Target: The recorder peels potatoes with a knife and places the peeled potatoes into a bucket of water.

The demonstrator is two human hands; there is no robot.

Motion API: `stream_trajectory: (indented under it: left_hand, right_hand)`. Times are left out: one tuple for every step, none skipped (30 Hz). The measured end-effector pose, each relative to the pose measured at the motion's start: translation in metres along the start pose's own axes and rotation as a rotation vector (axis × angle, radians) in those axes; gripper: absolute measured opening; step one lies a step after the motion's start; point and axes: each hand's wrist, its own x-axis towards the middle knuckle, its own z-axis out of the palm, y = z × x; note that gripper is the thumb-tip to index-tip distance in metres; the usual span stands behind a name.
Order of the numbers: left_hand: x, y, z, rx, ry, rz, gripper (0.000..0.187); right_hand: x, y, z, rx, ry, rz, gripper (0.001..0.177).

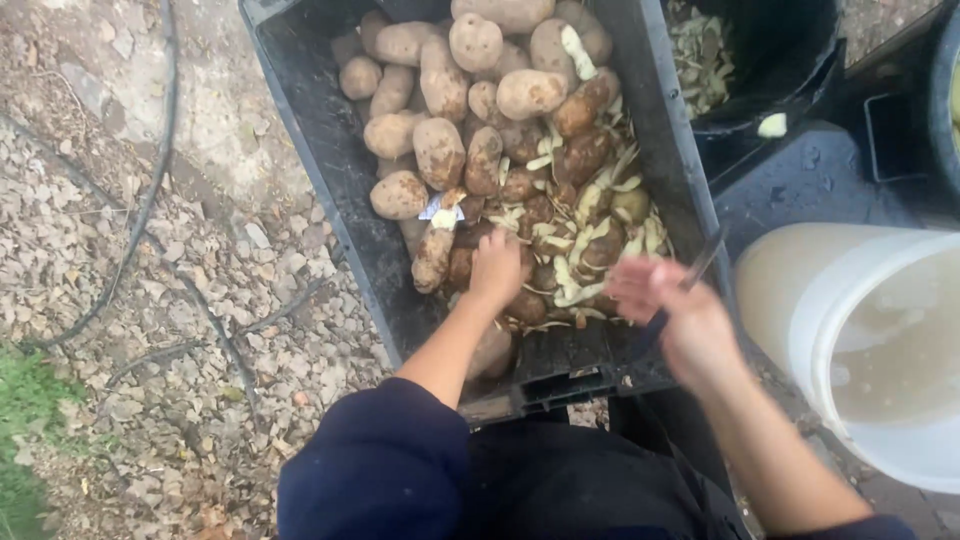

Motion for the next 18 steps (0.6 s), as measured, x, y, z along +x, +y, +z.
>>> stream_trajectory:
  left_hand:
    - [-0.003, -0.002, 0.013, 0.001, 0.005, 0.0, 0.056]
    - [-0.006, -0.004, 0.025, 0.129, 0.17, 0.106, 0.044]
    - [-0.013, -0.004, 0.04, 0.253, 0.326, 0.213, 0.034]
    - [-0.009, -0.003, 0.04, 0.251, 0.324, 0.215, 0.034]
    - [-0.005, -0.003, 0.039, 0.248, 0.3, 0.203, 0.032]
    - [-0.003, -0.002, 0.037, 0.244, 0.277, 0.192, 0.029]
    - [0.002, -0.005, 0.034, 0.246, 0.29, 0.197, 0.029]
    - [0.007, -0.008, 0.031, 0.203, 0.166, 0.164, 0.028]
    - [0.008, -0.008, 0.028, 0.156, 0.036, 0.137, 0.029]
    - [0.01, -0.003, 0.022, 0.155, 0.041, 0.149, 0.029]
    - [0.008, 0.0, 0.017, 0.185, 0.029, 0.101, 0.032]
    - [0.004, 0.002, 0.013, 0.215, 0.018, 0.053, 0.041]
    - [0.01, 0.002, 0.019, 0.22, 0.034, 0.055, 0.041]
    - [0.015, 0.003, 0.025, 0.183, -0.033, -0.018, 0.055]
    - [0.02, 0.003, 0.029, 0.145, -0.102, -0.09, 0.073]
    - [0.023, 0.008, 0.017, 0.151, -0.089, -0.087, 0.073]
    - [0.019, 0.013, 0.01, 0.077, -0.169, -0.154, 0.086]
    - [0.015, 0.018, 0.002, 0.003, -0.248, -0.222, 0.099]
  right_hand:
    - [-0.004, 0.004, 0.002, 0.0, -0.003, -0.004, 0.042]
    - [-0.008, 0.007, 0.003, -0.001, -0.028, 0.059, 0.043]
    - [-0.015, 0.012, 0.003, -0.002, -0.048, 0.128, 0.045]
    - [-0.012, 0.014, 0.001, -0.002, -0.044, 0.13, 0.045]
    - [-0.01, 0.016, -0.001, -0.017, -0.069, 0.127, 0.045]
    - [-0.009, 0.018, -0.002, -0.032, -0.095, 0.125, 0.044]
    - [-0.008, 0.013, -0.002, -0.032, -0.095, 0.111, 0.044]
    - [-0.008, 0.009, -0.002, -0.038, -0.095, 0.122, 0.043]
    - [-0.013, 0.005, -0.003, -0.043, -0.086, 0.139, 0.042]
    - [-0.016, -0.002, -0.004, -0.042, -0.078, 0.129, 0.042]
    - [-0.02, -0.006, -0.004, -0.057, -0.07, 0.135, 0.041]
    - [-0.024, -0.009, -0.004, -0.072, -0.061, 0.142, 0.04]
    - [-0.029, -0.011, -0.003, -0.07, -0.067, 0.126, 0.04]
    - [-0.034, -0.013, -0.003, -0.083, -0.067, 0.132, 0.04]
    - [-0.041, -0.015, -0.002, -0.095, -0.065, 0.139, 0.039]
    - [-0.041, -0.018, -0.002, -0.092, -0.069, 0.126, 0.039]
    - [-0.045, -0.017, -0.004, -0.123, -0.086, 0.109, 0.04]
    - [-0.05, -0.015, -0.005, -0.155, -0.103, 0.091, 0.04]
